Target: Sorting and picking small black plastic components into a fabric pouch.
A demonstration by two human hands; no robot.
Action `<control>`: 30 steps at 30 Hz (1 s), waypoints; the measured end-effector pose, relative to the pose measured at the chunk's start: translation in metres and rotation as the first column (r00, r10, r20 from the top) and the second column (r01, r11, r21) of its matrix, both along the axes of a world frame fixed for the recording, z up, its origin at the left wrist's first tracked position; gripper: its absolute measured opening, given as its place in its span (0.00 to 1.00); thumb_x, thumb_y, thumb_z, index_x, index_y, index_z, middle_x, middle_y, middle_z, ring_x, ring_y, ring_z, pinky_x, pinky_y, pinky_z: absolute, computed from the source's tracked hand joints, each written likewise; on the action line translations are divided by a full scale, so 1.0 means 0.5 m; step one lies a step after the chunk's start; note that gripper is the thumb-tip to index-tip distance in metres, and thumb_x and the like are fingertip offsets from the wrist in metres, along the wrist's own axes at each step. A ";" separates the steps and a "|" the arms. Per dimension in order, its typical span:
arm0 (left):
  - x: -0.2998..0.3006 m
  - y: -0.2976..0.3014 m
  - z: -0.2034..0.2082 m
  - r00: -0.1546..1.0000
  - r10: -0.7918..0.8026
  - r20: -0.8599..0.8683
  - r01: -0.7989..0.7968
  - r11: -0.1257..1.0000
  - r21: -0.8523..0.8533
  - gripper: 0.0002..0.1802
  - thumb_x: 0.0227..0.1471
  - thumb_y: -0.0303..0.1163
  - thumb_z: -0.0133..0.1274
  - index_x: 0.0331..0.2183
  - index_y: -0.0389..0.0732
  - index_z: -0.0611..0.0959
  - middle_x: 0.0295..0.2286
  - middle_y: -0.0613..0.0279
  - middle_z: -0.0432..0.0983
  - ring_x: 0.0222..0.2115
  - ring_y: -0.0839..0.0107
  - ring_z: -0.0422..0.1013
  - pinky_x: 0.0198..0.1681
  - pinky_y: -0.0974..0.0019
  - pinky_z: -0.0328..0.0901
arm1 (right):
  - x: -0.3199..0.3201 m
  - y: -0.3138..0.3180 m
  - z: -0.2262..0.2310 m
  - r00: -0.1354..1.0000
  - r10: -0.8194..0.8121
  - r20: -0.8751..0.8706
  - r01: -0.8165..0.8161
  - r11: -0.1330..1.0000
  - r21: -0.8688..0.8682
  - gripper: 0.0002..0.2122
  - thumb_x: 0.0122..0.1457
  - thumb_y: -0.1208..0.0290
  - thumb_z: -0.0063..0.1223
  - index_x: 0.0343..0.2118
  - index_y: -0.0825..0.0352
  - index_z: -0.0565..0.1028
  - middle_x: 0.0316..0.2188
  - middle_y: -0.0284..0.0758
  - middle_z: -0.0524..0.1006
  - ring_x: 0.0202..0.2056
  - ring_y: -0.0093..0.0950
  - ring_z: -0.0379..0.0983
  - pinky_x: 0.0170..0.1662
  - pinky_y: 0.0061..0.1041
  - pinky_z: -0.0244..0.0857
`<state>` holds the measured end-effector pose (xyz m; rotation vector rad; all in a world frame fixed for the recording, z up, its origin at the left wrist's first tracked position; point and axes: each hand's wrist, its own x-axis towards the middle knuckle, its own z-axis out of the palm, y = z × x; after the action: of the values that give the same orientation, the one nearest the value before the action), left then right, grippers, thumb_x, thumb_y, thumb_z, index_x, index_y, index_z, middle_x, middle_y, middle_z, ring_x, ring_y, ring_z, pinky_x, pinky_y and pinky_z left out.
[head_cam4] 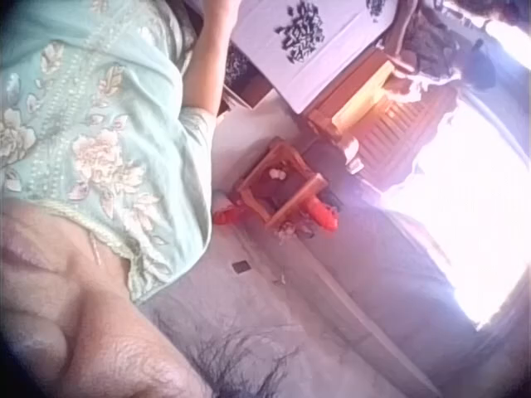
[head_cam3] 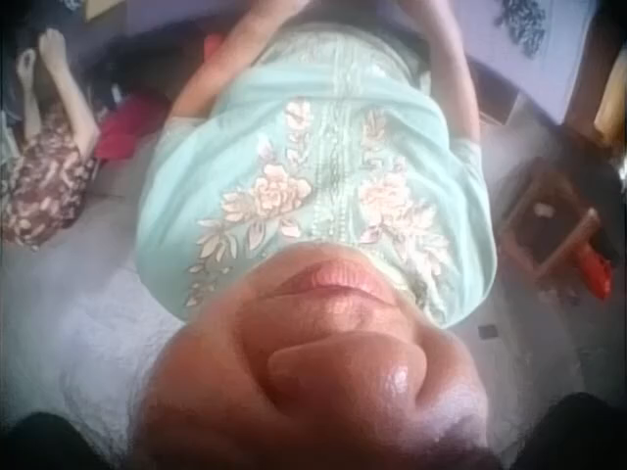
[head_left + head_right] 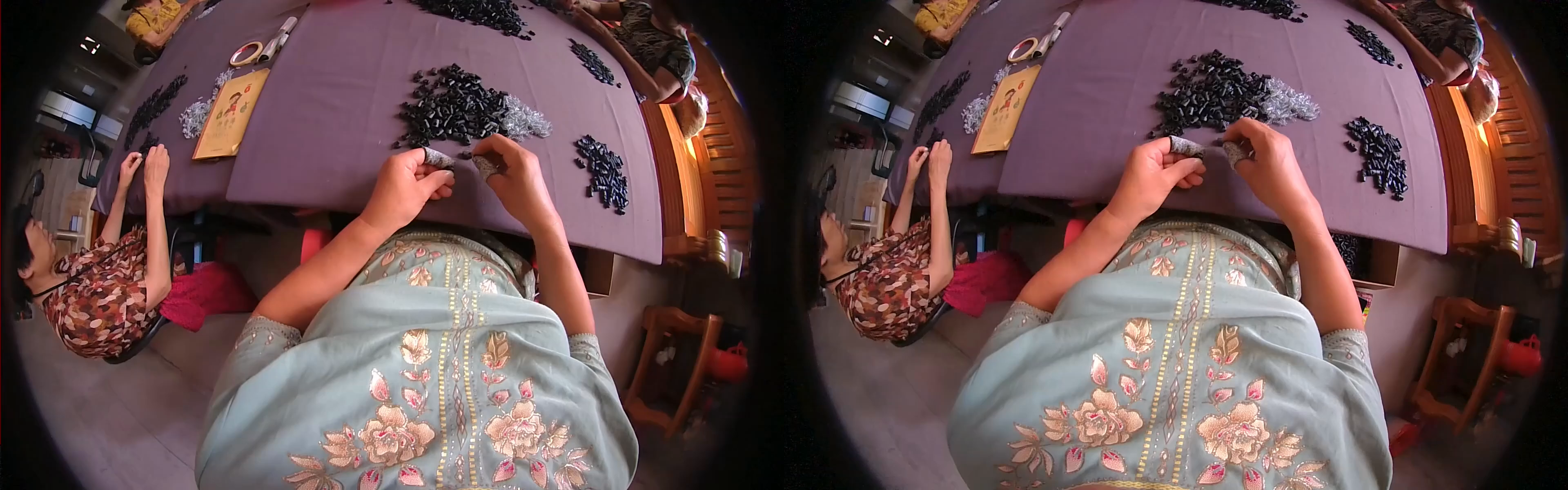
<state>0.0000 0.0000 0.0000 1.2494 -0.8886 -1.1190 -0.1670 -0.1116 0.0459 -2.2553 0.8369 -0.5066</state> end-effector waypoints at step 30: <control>-0.005 0.009 0.005 0.995 -0.031 0.095 0.034 0.999 -0.029 0.05 0.55 0.26 0.56 0.34 0.34 0.79 0.26 0.64 0.79 0.27 0.79 0.75 0.32 0.74 0.71 | 0.022 0.044 0.001 0.973 0.119 0.199 -0.129 0.991 0.041 0.14 0.41 0.89 0.52 0.33 0.69 0.76 0.28 0.38 0.72 0.30 0.36 0.73 0.33 0.28 0.68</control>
<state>-0.0026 0.0046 0.0023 1.2755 -0.9969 -1.0753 -0.1559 -0.0894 0.0463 -2.1511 0.5988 -0.6281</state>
